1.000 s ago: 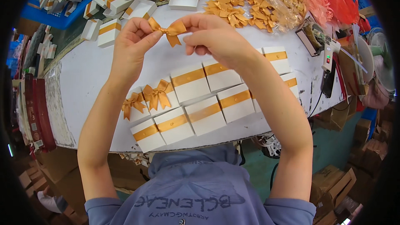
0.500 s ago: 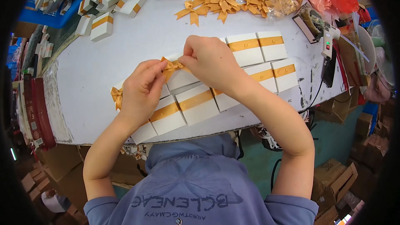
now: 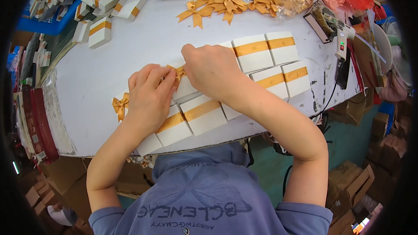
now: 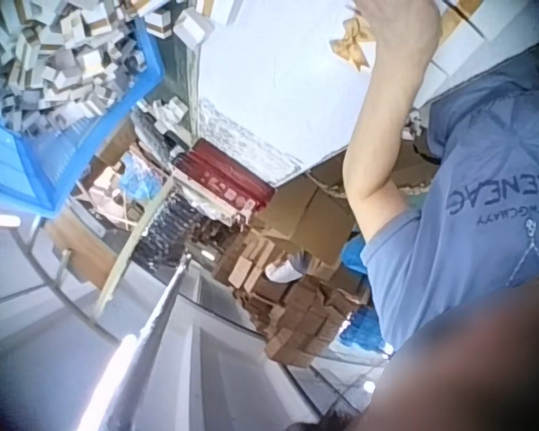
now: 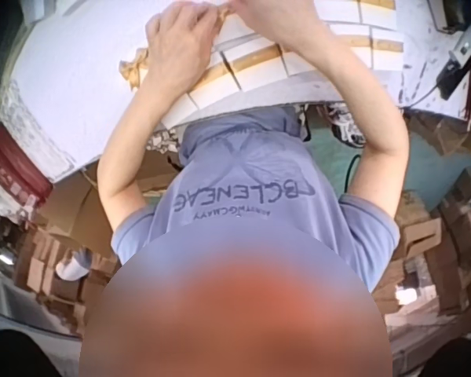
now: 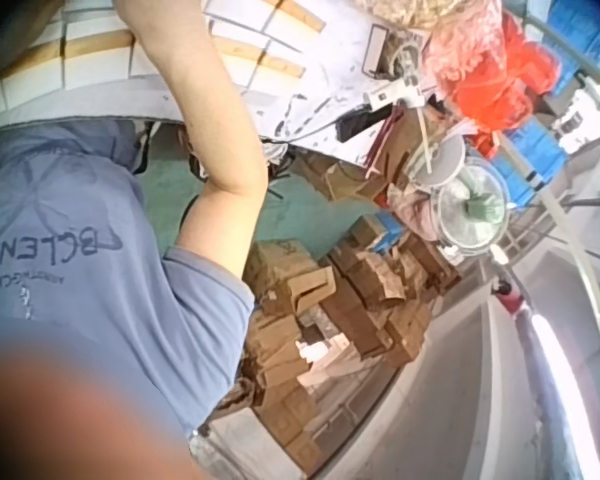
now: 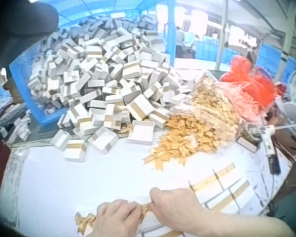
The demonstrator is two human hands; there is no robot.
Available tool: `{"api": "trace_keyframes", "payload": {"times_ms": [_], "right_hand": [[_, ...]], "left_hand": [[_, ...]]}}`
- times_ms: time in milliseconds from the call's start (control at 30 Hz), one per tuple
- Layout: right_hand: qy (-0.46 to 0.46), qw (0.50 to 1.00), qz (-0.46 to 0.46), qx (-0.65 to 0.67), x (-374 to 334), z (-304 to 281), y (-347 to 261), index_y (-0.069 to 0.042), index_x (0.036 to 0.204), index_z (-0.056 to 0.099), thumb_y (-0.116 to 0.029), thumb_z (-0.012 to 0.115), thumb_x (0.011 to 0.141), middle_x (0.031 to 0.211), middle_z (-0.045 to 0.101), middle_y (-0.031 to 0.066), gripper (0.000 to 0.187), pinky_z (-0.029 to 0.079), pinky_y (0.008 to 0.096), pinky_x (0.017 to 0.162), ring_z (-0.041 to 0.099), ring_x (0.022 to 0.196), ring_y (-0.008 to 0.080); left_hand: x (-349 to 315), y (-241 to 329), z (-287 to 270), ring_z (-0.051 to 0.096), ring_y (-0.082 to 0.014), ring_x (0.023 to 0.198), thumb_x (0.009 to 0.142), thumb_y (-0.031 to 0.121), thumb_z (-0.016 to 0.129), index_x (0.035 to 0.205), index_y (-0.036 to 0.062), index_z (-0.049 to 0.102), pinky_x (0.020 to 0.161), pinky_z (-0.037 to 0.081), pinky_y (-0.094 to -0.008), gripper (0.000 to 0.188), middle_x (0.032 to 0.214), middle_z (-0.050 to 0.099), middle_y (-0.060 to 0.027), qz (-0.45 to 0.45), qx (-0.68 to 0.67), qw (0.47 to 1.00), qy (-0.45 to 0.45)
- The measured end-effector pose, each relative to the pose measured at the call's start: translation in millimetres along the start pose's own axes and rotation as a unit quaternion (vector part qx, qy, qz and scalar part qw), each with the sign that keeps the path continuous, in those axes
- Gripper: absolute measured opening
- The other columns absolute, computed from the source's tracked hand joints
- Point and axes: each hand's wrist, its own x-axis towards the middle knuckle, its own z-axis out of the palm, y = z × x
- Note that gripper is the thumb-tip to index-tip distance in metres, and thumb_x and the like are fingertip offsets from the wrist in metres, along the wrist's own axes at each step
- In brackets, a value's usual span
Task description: Applying decorative bows to small gift boxes using a hot glue gun.
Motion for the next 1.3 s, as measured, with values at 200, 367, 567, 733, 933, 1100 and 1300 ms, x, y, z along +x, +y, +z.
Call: {"api": "trace_keyframes", "payload": {"times_ms": [200,367,567,733,933,1100,1300], "right_hand": [[0.093,0.993,0.064,-0.019,59.9,-20.4,39.2,-0.006,0.075,0.058,-0.018,0.064,0.072,0.065,0.059,0.009,0.013,0.046,0.0374,0.059,0.06,0.065,0.0252],[0.048,0.987,0.103,-0.114,95.7,-6.8,67.2,-0.005,0.076,0.061,-0.015,0.062,0.072,0.079,0.061,0.0106,0.011,0.046,0.0378,0.064,0.059,0.077,0.0267],[-0.022,0.99,0.137,0.008,84.5,-33.9,27.3,-0.005,0.079,0.064,-0.015,0.061,0.071,0.08,0.061,0.0098,0.014,0.046,0.0354,0.066,0.059,0.077,0.0229],[-0.087,0.921,0.153,0.346,53.2,-58.5,9.8,-0.002,0.083,0.062,-0.021,0.064,0.073,0.081,0.06,0.0059,0.022,0.044,0.0293,0.066,0.057,0.076,0.0151],[-0.008,0.826,0.157,0.541,11.0,-50.6,5.5,-0.004,0.098,0.056,-0.029,0.06,0.084,0.076,0.058,-0.002,0.029,0.034,0.0145,0.048,0.049,0.056,0.0012],[0.058,0.821,0.148,0.549,-5.7,-39.8,18.6,-0.003,0.095,0.056,-0.023,0.059,0.086,0.073,0.059,0.0,0.022,0.035,0.014,0.049,0.051,0.055,0.0027],[0.008,0.893,0.198,0.404,-19.7,-47.8,42.6,0.004,0.078,0.058,-0.01,0.059,0.079,0.06,0.058,0.0052,0.015,0.044,0.0207,0.052,0.054,0.056,0.008]], "left_hand": [[0.8,3.7,-2.5,0.047,-0.0218,0.102,0.073,0.003,0.054,0.109,0.0054,0.058,0.086,0.03,-0.0392,0.036,0.097,0.052,-0.0042,0.023,0.02,0.999,-0.035],[6.3,4.2,-7.2,0.047,-0.0216,0.101,0.073,0.003,0.053,0.111,0.0064,0.057,0.086,0.03,-0.0392,0.038,0.097,0.052,-0.0047,0.055,0.073,0.995,-0.043],[57.1,-12.1,-19.9,0.051,-0.0219,0.092,0.069,0.005,0.063,0.11,0.0049,0.053,0.078,0.035,-0.0329,0.041,0.095,0.053,-0.0051,0.048,-0.024,0.993,0.102],[84.4,-25.3,-6.7,0.054,-0.0201,0.08,0.068,0.003,0.067,0.108,0.0028,0.049,0.068,0.04,-0.03,0.043,0.086,0.055,-0.006,0.12,-0.005,0.968,0.218],[86.8,3.9,-9.4,0.052,-0.006,0.066,0.081,-0.005,0.054,0.091,0.0024,0.037,0.058,0.043,-0.019,0.021,0.077,0.056,-0.0059,-0.207,-0.598,0.75,0.192],[70.0,24.2,2.6,0.054,-0.006,0.069,0.082,-0.005,0.052,0.092,-0.0003,0.048,0.059,0.044,-0.02,0.012,0.084,0.058,-0.0067,-0.223,-0.58,0.776,0.107],[50.7,33.7,21.7,0.056,-0.0111,0.07,0.082,-0.005,0.052,0.105,-0.002,0.058,0.059,0.046,-0.0232,0.024,0.1,0.056,-0.0084,-0.101,-0.368,0.924,0.025]]}}
